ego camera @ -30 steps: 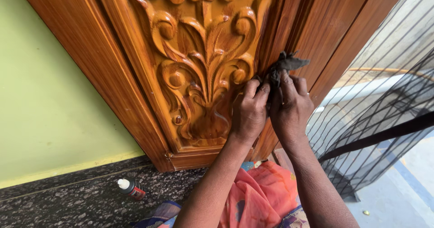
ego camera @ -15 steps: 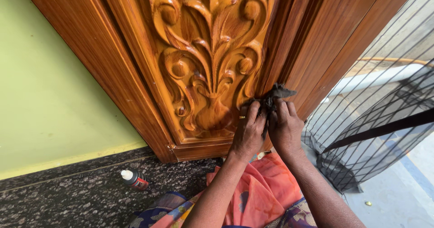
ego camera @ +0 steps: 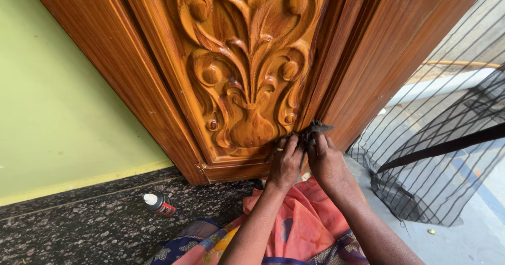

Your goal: The person wipes a carved wooden door with a dark cloth, then applies a liquid from a small bottle and continues wiping the carved surface. The person repeats the wiping and application process on the same door panel.

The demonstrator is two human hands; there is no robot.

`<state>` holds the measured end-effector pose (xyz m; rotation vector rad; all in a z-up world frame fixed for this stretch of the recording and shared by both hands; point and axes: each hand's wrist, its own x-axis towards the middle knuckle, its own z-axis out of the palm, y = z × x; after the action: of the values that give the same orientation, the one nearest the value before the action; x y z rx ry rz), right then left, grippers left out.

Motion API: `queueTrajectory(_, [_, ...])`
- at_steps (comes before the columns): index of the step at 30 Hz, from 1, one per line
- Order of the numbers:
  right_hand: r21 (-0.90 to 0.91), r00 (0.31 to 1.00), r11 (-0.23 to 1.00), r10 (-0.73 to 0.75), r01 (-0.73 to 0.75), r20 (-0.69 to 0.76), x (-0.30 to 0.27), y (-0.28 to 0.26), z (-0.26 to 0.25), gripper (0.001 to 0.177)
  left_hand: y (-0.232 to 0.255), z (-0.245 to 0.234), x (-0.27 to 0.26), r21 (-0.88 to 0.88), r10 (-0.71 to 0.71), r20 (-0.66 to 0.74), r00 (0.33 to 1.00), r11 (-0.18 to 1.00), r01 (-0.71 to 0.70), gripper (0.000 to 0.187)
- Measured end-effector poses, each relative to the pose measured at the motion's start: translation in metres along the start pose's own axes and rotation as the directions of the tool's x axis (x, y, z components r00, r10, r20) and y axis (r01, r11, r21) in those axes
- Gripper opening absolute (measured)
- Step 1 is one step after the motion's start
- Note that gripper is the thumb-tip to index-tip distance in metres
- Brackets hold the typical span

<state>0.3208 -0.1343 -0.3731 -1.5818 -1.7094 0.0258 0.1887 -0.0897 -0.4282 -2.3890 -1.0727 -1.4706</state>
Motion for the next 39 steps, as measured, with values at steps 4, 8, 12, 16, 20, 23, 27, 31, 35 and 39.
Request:
queueTrajectory(4, [-0.062,1.0,0.998,0.028,-0.028,0.0,-0.008,0.007,0.012,0.019,-0.005,0.006,-0.014,0.002,-0.021,0.022,1.0,1.0,0.021,0.021])
queueTrajectory(8, [-0.017,0.995,0.999,-0.041,0.04,-0.092,-0.01,0.03,0.044,0.02,-0.013,0.013,-0.027,0.001,-0.009,0.043,0.999,1.0,0.009,0.02])
queueTrajectory(12, [0.012,0.999,1.0,0.005,-0.005,-0.049,-0.021,0.051,0.065,0.026,-0.02,0.022,-0.044,-0.029,-0.036,0.059,0.998,0.999,0.038,0.016])
queueTrajectory(16, [0.078,0.987,0.984,0.159,-0.161,0.039,-0.028,0.054,0.08,0.033,-0.023,0.028,-0.062,-0.114,-0.204,0.2,0.958,0.967,0.23,0.015])
queueTrajectory(20, [0.136,0.981,0.972,0.184,-0.19,0.054,-0.025,0.05,0.086,0.037,-0.021,0.028,-0.076,-0.073,-0.171,0.135,0.976,0.981,0.182,0.033])
queueTrajectory(23, [0.136,0.994,0.986,0.107,-0.1,-0.039,-0.032,0.048,0.088,0.027,-0.019,0.026,-0.08,-0.212,-0.33,0.303,0.894,0.891,0.401,0.018])
queueTrajectory(27, [0.152,0.999,0.988,0.011,-0.016,0.031,-0.051,0.037,0.104,0.019,-0.017,0.01,-0.083,-0.469,-0.542,0.201,0.816,0.678,0.566,0.024])
queueTrajectory(31, [0.075,0.977,0.997,0.0,-0.016,0.212,-0.057,0.011,0.144,0.024,-0.03,-0.03,-0.094,-0.531,-0.636,0.096,0.766,0.618,0.58,0.039])
queueTrajectory(35, [0.308,0.927,0.944,-0.215,0.116,0.308,-0.05,-0.03,0.175,0.026,-0.045,-0.074,-0.114,-0.363,-0.45,-0.159,0.879,0.854,0.372,0.073])
queueTrajectory(39, [0.519,0.83,0.85,-0.351,0.088,0.434,-0.047,-0.079,0.188,0.041,-0.07,-0.097,-0.125,-0.315,-0.665,-0.315,0.677,0.746,0.587,0.053])
